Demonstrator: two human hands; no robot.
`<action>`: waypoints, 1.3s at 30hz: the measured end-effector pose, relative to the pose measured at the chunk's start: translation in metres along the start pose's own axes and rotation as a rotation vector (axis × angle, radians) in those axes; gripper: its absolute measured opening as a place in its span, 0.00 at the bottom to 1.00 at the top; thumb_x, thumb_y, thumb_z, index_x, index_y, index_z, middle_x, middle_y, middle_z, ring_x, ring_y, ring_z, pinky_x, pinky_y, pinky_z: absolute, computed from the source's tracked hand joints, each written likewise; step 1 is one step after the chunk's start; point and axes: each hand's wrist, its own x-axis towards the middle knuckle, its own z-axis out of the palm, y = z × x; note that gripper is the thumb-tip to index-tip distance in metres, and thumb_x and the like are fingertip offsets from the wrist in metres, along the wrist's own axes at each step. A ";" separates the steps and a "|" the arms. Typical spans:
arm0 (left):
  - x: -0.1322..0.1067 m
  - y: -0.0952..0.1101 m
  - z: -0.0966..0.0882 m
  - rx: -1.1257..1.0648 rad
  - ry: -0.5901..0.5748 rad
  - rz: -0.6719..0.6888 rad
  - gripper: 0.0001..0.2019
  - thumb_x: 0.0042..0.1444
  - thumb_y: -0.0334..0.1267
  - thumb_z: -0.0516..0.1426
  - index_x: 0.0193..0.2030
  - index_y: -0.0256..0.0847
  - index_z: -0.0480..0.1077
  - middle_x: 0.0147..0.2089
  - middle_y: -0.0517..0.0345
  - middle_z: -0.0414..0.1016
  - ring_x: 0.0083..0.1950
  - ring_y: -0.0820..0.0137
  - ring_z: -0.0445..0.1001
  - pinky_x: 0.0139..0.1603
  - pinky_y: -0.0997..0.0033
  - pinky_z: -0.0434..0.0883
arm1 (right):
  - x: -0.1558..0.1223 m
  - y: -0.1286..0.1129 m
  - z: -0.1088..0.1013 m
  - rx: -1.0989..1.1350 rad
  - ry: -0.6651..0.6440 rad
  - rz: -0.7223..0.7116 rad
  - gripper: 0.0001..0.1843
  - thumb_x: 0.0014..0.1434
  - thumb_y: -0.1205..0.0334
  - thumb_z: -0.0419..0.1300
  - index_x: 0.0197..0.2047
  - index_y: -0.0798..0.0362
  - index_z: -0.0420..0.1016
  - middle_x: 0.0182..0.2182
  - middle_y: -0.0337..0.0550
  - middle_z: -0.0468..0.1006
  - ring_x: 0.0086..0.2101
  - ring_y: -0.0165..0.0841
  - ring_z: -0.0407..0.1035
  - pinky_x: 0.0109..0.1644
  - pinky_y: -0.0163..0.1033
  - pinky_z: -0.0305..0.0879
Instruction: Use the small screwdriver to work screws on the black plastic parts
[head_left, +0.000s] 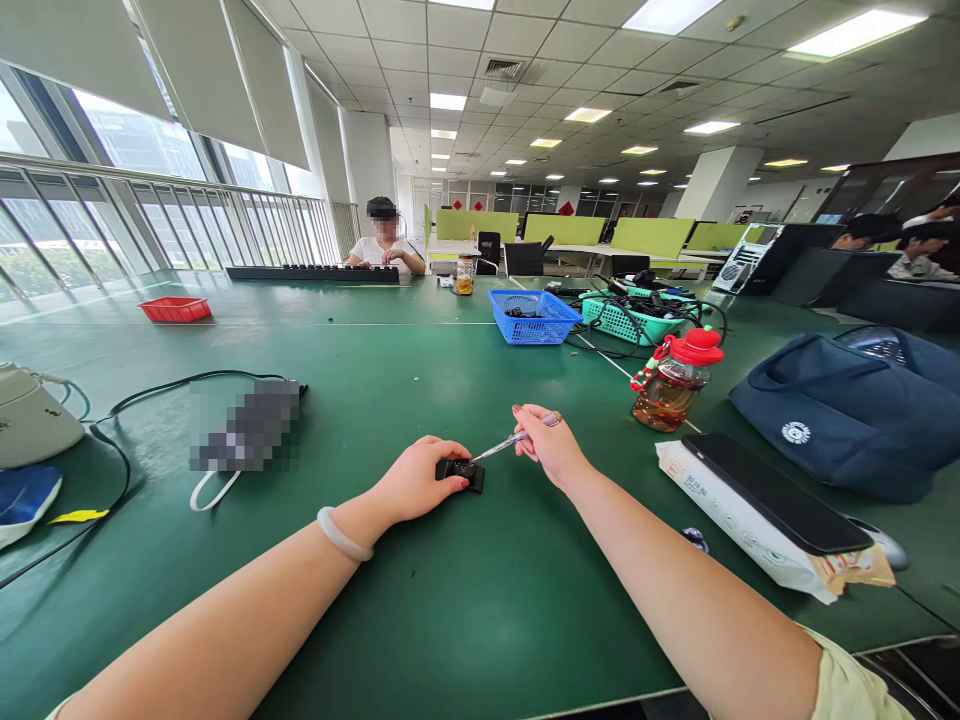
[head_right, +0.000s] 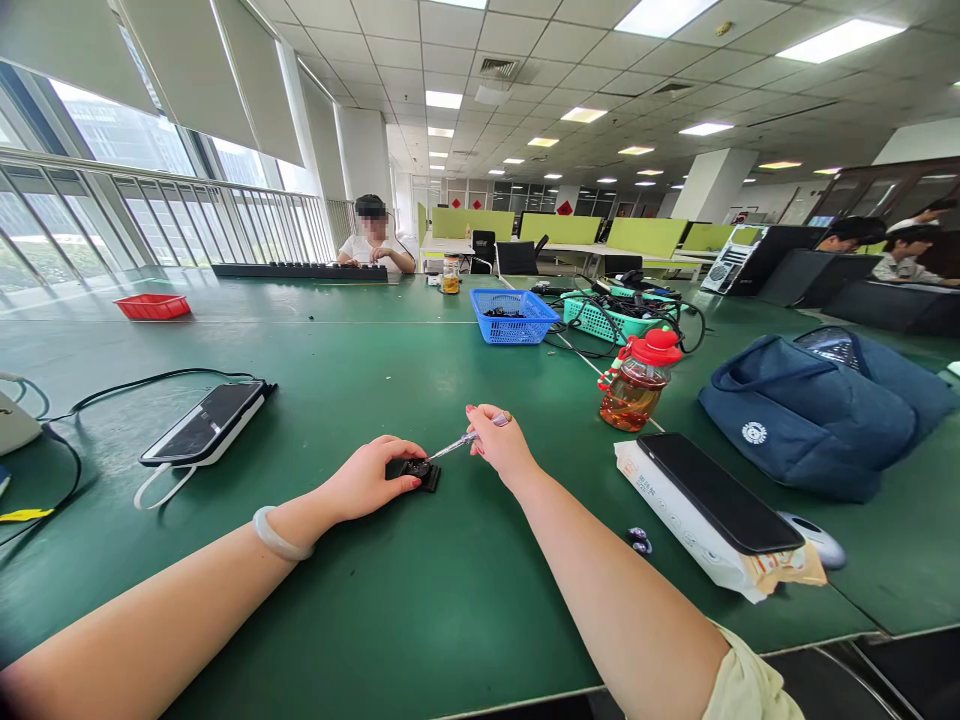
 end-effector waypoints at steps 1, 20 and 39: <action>0.000 0.000 0.000 0.003 0.001 0.000 0.14 0.55 0.40 0.59 0.49 0.48 0.75 0.47 0.56 0.78 0.53 0.59 0.73 0.56 0.59 0.72 | 0.000 0.000 0.000 -0.023 0.027 0.010 0.25 0.51 0.41 0.63 0.18 0.50 0.62 0.08 0.28 0.54 0.13 0.25 0.54 0.22 0.35 0.61; 0.000 0.001 0.001 0.016 -0.002 -0.013 0.13 0.56 0.41 0.60 0.49 0.49 0.75 0.48 0.56 0.77 0.53 0.59 0.71 0.56 0.58 0.70 | -0.008 -0.013 0.001 -0.218 0.179 0.001 0.33 0.46 0.30 0.63 0.15 0.50 0.58 0.17 0.37 0.68 0.18 0.27 0.60 0.22 0.36 0.61; 0.001 -0.001 0.002 0.018 0.000 -0.036 0.14 0.55 0.44 0.60 0.49 0.49 0.75 0.48 0.55 0.77 0.53 0.58 0.71 0.56 0.56 0.71 | -0.008 -0.004 0.002 -0.116 -0.055 -0.156 0.28 0.49 0.35 0.65 0.21 0.50 0.64 0.16 0.33 0.65 0.19 0.27 0.60 0.23 0.33 0.54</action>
